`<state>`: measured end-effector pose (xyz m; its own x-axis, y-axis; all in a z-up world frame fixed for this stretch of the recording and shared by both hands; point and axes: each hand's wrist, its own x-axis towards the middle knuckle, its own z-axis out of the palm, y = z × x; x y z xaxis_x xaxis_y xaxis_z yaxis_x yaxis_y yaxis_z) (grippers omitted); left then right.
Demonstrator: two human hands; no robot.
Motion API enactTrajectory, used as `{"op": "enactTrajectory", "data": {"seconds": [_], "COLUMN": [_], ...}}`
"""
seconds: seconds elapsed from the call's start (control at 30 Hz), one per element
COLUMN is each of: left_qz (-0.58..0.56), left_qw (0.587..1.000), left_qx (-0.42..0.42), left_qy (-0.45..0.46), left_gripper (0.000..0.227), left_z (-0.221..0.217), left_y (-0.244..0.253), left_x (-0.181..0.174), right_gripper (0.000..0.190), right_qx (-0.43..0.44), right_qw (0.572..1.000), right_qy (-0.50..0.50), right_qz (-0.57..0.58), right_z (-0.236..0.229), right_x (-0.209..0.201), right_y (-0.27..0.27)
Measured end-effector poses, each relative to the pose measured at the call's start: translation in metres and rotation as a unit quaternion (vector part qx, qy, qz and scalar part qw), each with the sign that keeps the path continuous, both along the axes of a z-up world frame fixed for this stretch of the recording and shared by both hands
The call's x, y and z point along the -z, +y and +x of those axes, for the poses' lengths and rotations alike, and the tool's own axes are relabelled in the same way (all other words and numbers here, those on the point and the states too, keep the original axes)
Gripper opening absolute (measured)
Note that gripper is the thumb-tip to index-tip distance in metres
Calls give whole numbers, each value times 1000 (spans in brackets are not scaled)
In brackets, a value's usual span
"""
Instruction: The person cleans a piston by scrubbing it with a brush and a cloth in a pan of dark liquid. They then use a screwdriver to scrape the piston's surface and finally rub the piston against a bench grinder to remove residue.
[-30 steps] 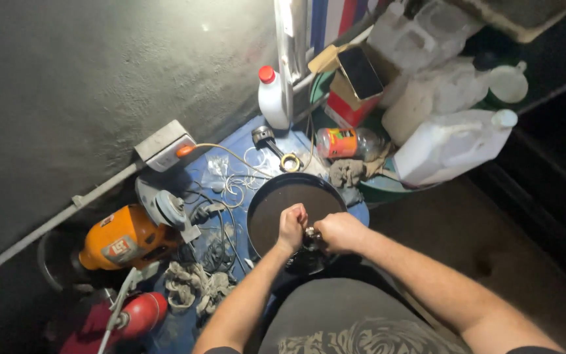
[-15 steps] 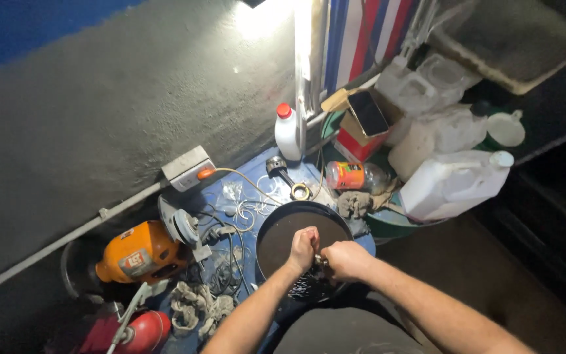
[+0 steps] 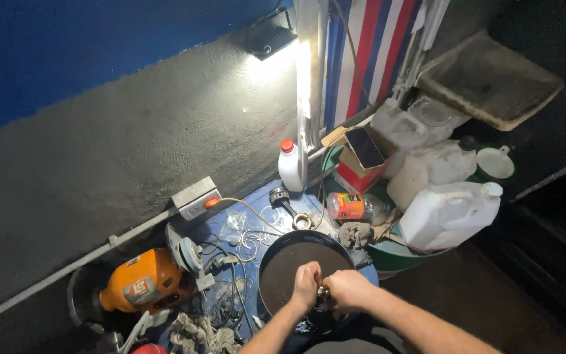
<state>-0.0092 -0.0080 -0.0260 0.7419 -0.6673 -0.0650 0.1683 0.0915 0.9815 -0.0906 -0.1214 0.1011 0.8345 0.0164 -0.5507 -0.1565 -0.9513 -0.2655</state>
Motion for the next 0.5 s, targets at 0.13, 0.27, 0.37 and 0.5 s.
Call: {"op": "enactTrajectory", "data": {"seconds": [0.13,0.27,0.37,0.5], "left_qz": [-27,-37,85,84], "left_qw": [993,994,995,989], "left_qx": [-9,-25,-5,-66], "left_qy": [116,96,56,100], "left_gripper": [28,30,33,46], "left_z": [5,14,9,13], "left_y": [2,3,5,3], "left_x": [11,6,-16,21], "right_gripper": [22,19,20,36], "right_qx": [-6,9,-7,19], "right_qw": [1000,1000,1000,999], "right_qy": [-5,2,-6,-10], "right_qz": [-10,-4,-22,-48], "right_z": [-1,4,2,1], "right_x": [0,2,11,-7], "right_y": [1,0,-4,6]}}
